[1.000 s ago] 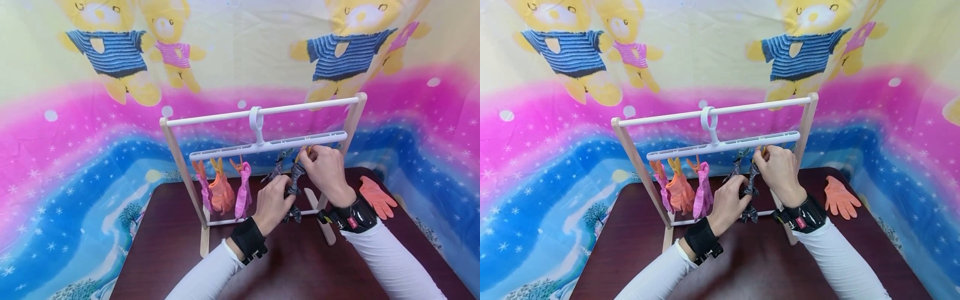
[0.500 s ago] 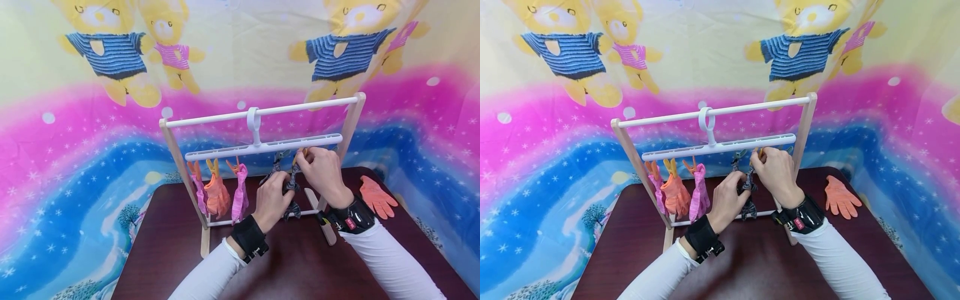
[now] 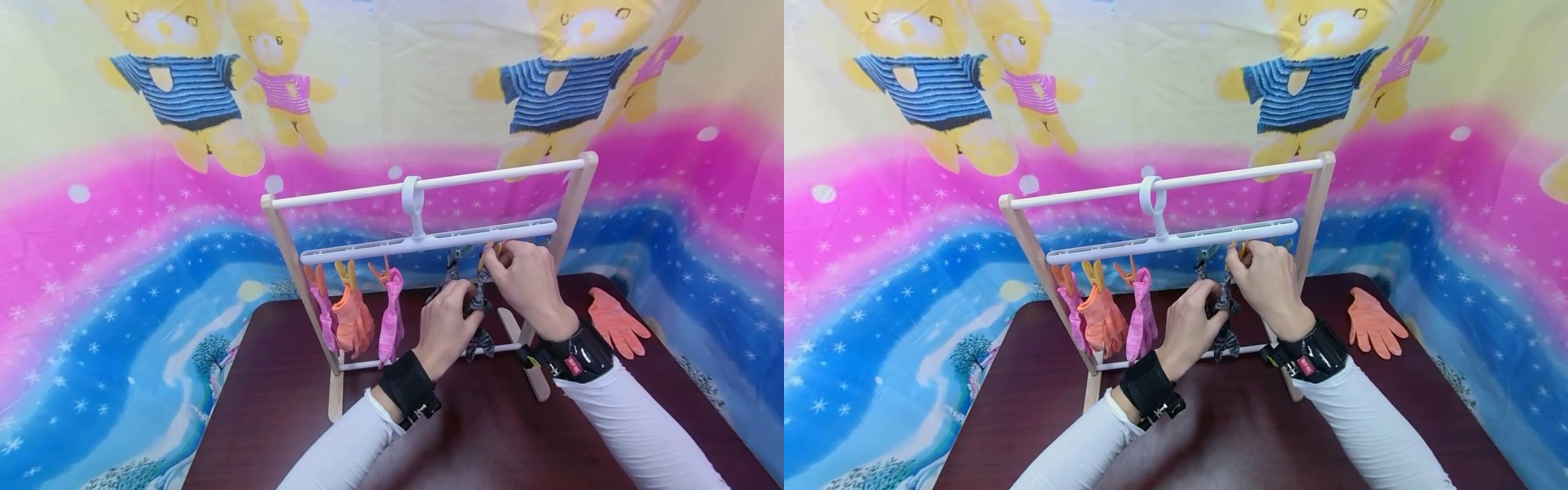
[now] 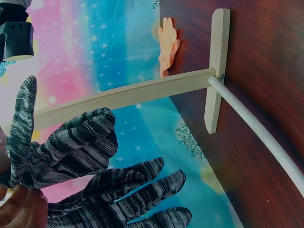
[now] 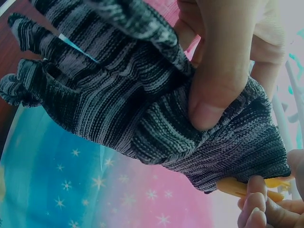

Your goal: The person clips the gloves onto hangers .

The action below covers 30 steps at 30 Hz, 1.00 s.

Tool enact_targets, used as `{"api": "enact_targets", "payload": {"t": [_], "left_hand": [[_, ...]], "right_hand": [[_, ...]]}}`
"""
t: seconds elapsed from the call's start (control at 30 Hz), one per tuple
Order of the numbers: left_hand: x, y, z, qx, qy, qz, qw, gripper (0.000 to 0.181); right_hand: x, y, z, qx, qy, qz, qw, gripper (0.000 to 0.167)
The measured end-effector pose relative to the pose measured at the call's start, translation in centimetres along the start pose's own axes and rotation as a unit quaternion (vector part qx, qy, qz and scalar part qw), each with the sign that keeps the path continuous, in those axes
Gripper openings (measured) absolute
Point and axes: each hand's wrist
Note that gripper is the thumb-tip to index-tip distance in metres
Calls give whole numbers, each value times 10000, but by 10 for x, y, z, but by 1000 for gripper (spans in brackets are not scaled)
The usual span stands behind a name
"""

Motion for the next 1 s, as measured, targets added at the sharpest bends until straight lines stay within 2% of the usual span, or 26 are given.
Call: {"api": "enact_targets", "payload": {"t": [0.43,0.77,1.0], "left_hand": [[-2,3,1,72,46,27,10000,23],[-2,3,-1,246,185,76,9995,25],[-1,3,-3,310,216,-60,9993,30]], "right_hand": [[1,3,2,175,-365,106,9991,38],[0,3,1,338,-418,135,9985,38],[-3,4,-3,433,-488,104,9978,36]]}}
Point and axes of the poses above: each hand's wrist, its own z-axis towards the middle knuckle, its own y-axis out of the back of the hand, x = y × z, and after that the axes turned 6 degrees about z, right-handed
